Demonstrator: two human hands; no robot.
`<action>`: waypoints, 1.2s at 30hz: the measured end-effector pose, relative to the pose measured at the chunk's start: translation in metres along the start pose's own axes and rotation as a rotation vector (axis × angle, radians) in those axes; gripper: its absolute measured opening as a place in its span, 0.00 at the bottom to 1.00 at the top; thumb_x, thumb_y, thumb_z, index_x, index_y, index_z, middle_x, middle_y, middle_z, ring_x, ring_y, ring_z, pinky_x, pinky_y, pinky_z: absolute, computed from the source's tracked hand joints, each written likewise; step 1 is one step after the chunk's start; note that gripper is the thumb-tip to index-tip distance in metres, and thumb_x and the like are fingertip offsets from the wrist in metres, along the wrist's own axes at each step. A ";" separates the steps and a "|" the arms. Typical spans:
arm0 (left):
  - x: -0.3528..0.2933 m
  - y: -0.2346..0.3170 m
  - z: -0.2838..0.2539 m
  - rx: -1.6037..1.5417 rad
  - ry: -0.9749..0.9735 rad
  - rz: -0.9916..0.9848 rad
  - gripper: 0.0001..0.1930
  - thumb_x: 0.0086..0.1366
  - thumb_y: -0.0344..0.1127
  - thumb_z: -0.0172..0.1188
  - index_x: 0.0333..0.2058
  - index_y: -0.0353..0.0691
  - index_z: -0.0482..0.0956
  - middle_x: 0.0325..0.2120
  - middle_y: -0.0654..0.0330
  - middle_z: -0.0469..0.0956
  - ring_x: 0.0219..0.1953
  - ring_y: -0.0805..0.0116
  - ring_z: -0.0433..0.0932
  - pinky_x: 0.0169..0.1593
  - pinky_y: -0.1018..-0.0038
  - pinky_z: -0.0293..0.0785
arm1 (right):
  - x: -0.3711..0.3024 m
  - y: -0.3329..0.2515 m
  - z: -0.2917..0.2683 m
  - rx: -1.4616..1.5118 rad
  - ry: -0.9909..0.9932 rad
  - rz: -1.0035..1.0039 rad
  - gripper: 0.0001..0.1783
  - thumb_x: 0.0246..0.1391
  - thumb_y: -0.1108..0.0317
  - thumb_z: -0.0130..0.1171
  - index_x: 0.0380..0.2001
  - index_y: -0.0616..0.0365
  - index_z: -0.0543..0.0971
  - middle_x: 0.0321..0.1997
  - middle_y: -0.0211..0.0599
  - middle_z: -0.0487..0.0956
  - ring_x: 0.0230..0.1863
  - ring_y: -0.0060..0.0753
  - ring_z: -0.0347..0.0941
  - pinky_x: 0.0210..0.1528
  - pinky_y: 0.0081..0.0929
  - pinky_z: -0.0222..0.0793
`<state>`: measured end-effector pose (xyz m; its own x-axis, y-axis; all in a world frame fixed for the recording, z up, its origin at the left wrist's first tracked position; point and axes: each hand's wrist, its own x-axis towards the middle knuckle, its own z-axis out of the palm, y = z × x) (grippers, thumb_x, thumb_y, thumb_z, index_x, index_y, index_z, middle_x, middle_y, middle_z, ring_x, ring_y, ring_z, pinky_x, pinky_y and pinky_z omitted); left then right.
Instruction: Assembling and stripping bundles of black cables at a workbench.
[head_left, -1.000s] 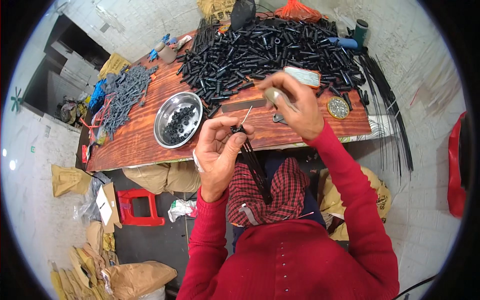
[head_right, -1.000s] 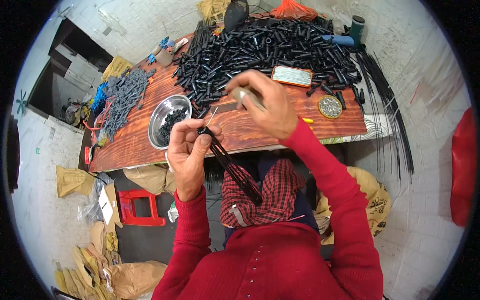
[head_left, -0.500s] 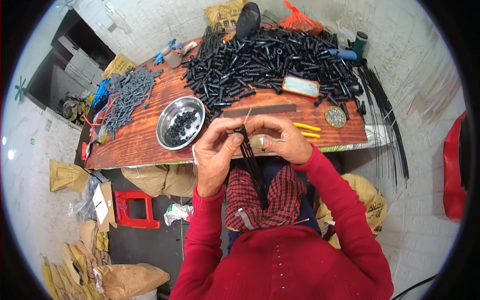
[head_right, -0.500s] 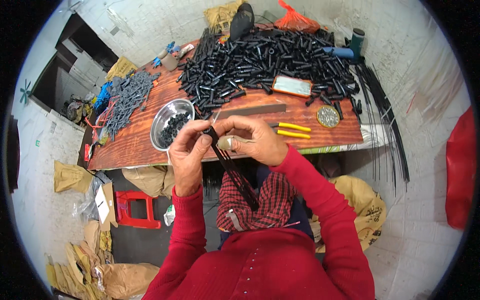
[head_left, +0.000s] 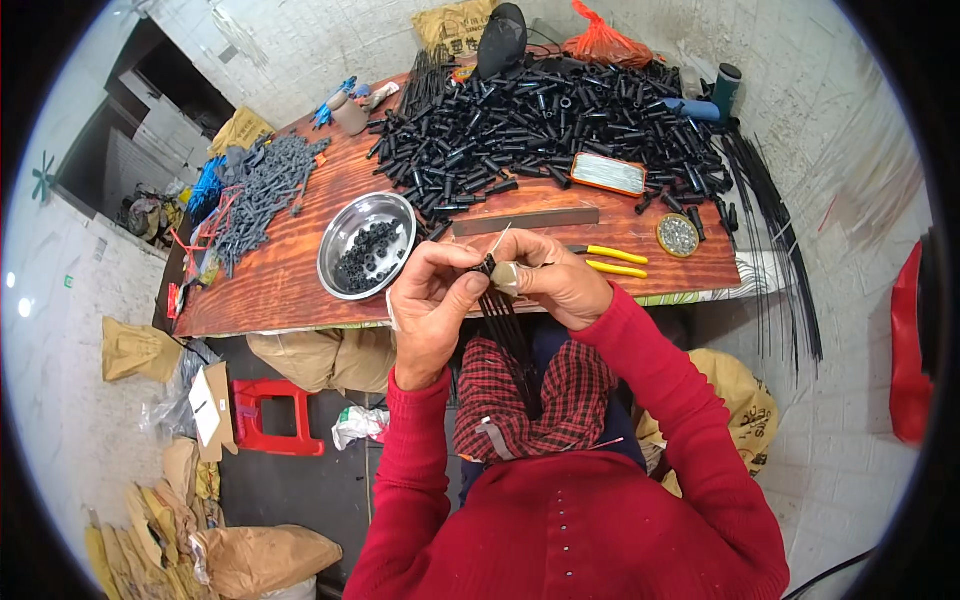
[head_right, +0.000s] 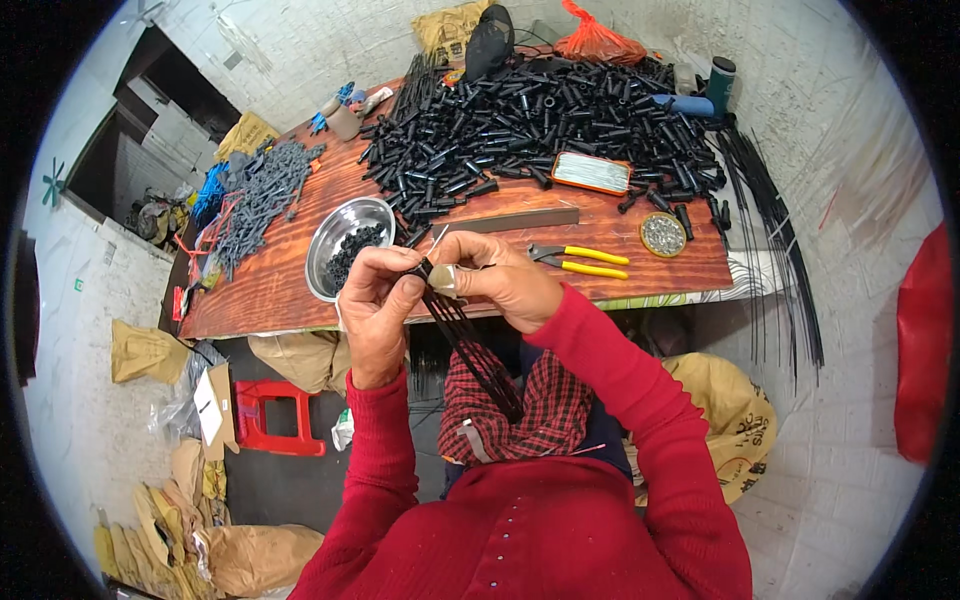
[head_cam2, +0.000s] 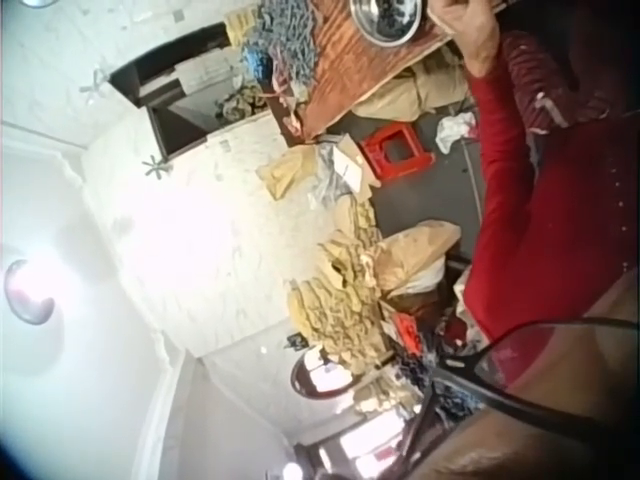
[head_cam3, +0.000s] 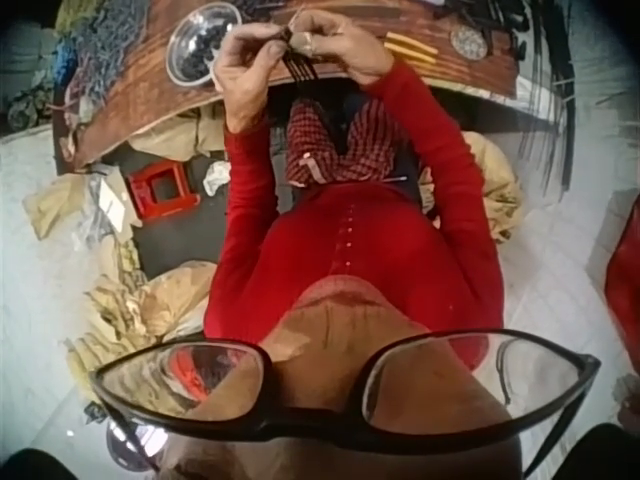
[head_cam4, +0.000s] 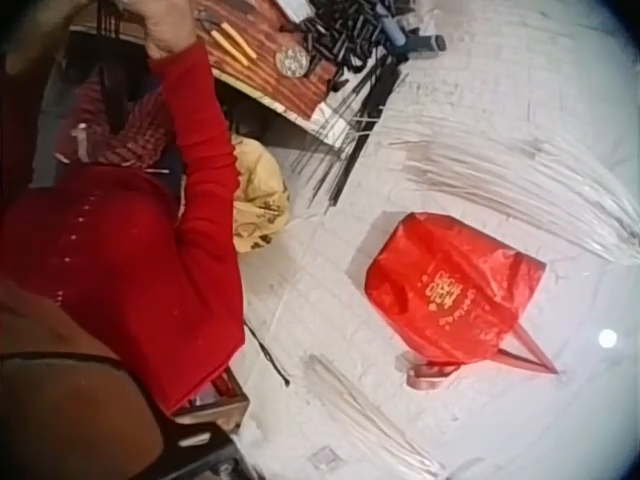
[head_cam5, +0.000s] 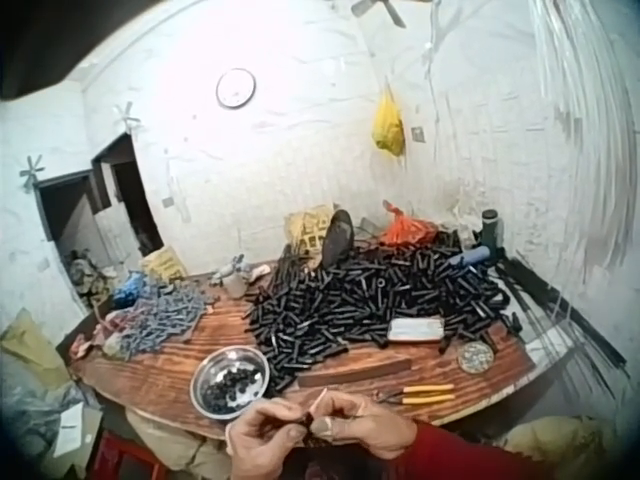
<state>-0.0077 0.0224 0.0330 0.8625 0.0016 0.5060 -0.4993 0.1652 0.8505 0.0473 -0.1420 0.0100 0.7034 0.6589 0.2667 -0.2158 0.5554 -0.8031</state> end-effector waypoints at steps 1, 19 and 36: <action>0.000 -0.002 0.000 -0.001 0.000 -0.002 0.09 0.60 0.22 0.62 0.39 0.32 0.74 0.38 0.59 0.76 0.39 0.76 0.75 0.45 0.80 0.71 | 0.001 0.000 0.000 0.049 -0.025 0.018 0.05 0.56 0.70 0.60 0.33 0.56 0.74 0.33 0.22 0.74 0.35 0.15 0.70 0.39 0.17 0.68; 0.000 -0.005 -0.010 -0.089 -0.072 -0.038 0.12 0.57 0.34 0.68 0.35 0.37 0.73 0.36 0.58 0.74 0.39 0.71 0.72 0.45 0.78 0.67 | -0.009 -0.003 0.005 0.201 -0.020 0.173 0.10 0.57 0.62 0.61 0.37 0.53 0.73 0.35 0.24 0.76 0.35 0.19 0.72 0.38 0.22 0.70; 0.001 -0.003 -0.010 -0.140 -0.062 -0.068 0.14 0.51 0.20 0.69 0.36 0.33 0.74 0.36 0.60 0.75 0.37 0.76 0.75 0.42 0.82 0.73 | -0.010 -0.002 0.002 -0.265 -0.080 0.000 0.14 0.52 0.70 0.65 0.40 0.60 0.73 0.39 0.23 0.72 0.42 0.17 0.69 0.49 0.20 0.68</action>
<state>-0.0043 0.0318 0.0295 0.8852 -0.0743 0.4593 -0.4197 0.2987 0.8571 0.0390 -0.1489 0.0102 0.6457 0.7026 0.2991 -0.0239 0.4101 -0.9117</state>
